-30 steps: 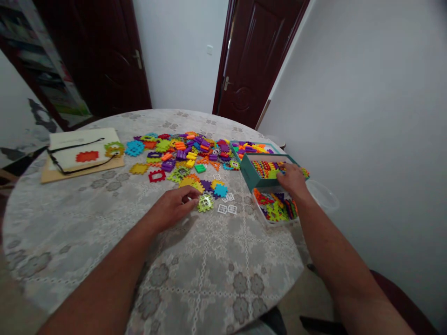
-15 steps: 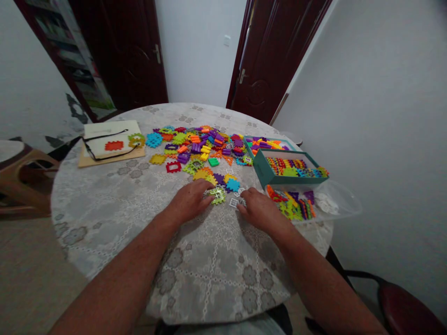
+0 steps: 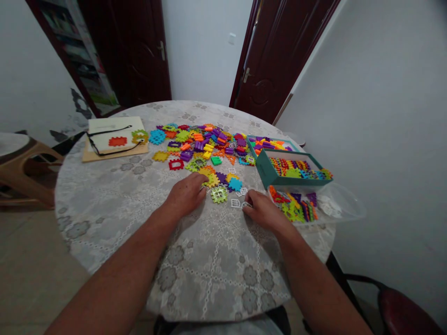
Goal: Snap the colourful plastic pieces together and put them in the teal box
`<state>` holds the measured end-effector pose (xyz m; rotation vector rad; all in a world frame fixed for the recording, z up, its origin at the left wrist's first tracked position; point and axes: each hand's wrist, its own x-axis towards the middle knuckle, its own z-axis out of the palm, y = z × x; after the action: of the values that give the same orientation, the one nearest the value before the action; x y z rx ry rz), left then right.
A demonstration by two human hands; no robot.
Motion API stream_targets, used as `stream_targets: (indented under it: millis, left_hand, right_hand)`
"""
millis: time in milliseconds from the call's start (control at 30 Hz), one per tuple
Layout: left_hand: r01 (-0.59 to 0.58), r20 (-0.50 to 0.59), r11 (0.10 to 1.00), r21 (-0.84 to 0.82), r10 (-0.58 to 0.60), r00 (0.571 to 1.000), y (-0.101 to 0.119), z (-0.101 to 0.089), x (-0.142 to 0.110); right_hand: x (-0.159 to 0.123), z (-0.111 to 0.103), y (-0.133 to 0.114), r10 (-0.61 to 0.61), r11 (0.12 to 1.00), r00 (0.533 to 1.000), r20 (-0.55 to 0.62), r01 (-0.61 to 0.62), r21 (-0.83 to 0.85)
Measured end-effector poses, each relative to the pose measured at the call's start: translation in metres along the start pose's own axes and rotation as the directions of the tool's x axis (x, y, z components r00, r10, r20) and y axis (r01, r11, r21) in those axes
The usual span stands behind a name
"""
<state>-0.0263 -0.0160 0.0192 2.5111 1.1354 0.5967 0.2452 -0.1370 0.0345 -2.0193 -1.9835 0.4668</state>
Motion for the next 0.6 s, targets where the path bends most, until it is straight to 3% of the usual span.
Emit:
stream_targets:
  millis: [133,267,600]
  left_hand:
    - [0.046,0.03,0.999,0.001,-0.046,0.999,-0.004,-0.006,0.0]
    - [0.05,0.072,0.999,-0.018,-0.049,0.996,-0.003,0.0,-0.001]
    - [0.084,0.151,0.982,0.17,-0.11,0.982,-0.003,0.007,0.002]
  right_hand:
    - [0.0,0.0,-0.001,-0.092,0.973,0.996,0.017,0.087,0.213]
    - [0.004,0.003,0.001,-0.139,0.915,0.989,0.051,0.108,0.389]
    - [0.018,0.016,-0.012,0.023,0.999,1.0,0.012,-0.023,0.029]
